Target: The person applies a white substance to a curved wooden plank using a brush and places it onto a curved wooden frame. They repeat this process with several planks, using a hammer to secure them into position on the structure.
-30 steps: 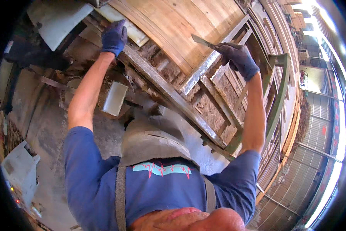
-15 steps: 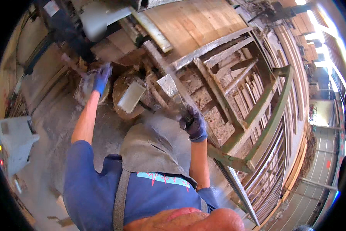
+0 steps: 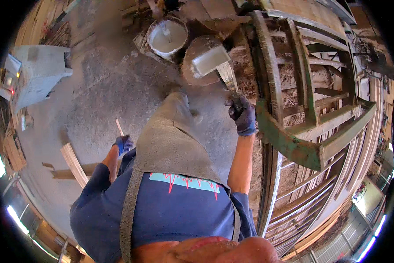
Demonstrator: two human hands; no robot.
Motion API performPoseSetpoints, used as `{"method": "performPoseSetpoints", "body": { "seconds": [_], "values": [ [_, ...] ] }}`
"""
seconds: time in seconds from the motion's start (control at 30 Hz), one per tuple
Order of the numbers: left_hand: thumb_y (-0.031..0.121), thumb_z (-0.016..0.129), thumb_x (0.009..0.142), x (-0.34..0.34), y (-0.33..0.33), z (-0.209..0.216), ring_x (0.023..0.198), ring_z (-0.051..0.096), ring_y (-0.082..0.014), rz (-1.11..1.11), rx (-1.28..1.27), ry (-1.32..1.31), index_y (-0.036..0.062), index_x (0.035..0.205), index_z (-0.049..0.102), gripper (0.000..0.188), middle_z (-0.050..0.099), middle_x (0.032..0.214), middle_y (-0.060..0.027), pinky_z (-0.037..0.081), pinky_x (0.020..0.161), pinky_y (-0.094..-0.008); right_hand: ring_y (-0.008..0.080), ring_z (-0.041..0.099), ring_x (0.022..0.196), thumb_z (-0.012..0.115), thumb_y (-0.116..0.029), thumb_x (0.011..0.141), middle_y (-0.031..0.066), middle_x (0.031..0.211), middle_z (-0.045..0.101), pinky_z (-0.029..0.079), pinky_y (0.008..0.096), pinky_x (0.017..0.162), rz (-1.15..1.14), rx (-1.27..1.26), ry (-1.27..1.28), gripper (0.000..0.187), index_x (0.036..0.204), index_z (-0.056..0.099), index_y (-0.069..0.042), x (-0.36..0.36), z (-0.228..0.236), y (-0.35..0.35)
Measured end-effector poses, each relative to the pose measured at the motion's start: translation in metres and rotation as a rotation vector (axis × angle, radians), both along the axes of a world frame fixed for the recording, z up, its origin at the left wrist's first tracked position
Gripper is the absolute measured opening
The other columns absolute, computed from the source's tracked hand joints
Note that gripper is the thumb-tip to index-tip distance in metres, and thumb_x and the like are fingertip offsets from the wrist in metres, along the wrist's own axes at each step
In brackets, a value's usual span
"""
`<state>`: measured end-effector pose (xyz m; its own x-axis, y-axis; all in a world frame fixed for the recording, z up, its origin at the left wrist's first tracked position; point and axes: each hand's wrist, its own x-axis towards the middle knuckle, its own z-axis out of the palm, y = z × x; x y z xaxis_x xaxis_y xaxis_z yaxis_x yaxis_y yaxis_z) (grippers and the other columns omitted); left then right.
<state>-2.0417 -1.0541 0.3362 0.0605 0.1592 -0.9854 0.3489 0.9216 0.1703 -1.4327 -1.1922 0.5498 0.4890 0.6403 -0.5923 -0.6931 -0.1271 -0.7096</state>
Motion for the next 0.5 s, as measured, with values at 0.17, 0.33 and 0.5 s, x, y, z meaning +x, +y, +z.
{"method": "performPoseSetpoints", "body": {
  "seconds": [0.17, 0.33, 0.5],
  "values": [
    [0.033, 0.052, 0.092, 0.047, 0.099, -0.044, 0.081, 0.061, -0.0219, -0.253, 0.11, -0.157, 0.0146, 0.107, 0.059, 0.025, 0.067, 0.098, -0.0078, 0.047, 0.063, -0.0356, 0.0111, 0.058, 0.057, 0.059, -0.029, 0.092, 0.0096, 0.081, 0.07, 0.043, 0.0236, 0.049, 0.167, -0.293, -0.274, 0.034, 0.115, 0.063, -0.005, -0.025, -0.019, 0.046],
    [0.037, 0.053, 0.094, 0.08, 0.216, -0.033, 0.083, 0.065, -0.019, -0.54, 0.307, -0.295, 0.0191, 0.118, 0.061, 0.03, 0.071, 0.1, -0.007, 0.045, 0.057, -0.0327, 0.0373, 0.067, 0.073, 0.053, -0.034, 0.095, 0.0198, 0.087, 0.069, 0.051, 0.0478, 0.063, 0.414, -0.694, -1.042, 0.031, 0.122, 0.059, -0.019, -0.065, -0.097, 0.082],
    [0.025, 0.051, 0.098, 0.096, 0.325, -0.026, 0.081, 0.066, -0.0295, -0.063, 0.089, -0.141, 0.0101, 0.118, 0.06, 0.027, 0.068, 0.103, -0.0133, 0.053, 0.067, -0.0419, 0.0453, 0.064, 0.086, 0.046, -0.034, 0.096, 0.0232, 0.097, 0.067, 0.051, 0.0538, 0.072, 0.57, -0.911, -1.112, 0.036, 0.127, 0.057, -0.019, -0.103, -0.089, 0.134]
  ]
}}
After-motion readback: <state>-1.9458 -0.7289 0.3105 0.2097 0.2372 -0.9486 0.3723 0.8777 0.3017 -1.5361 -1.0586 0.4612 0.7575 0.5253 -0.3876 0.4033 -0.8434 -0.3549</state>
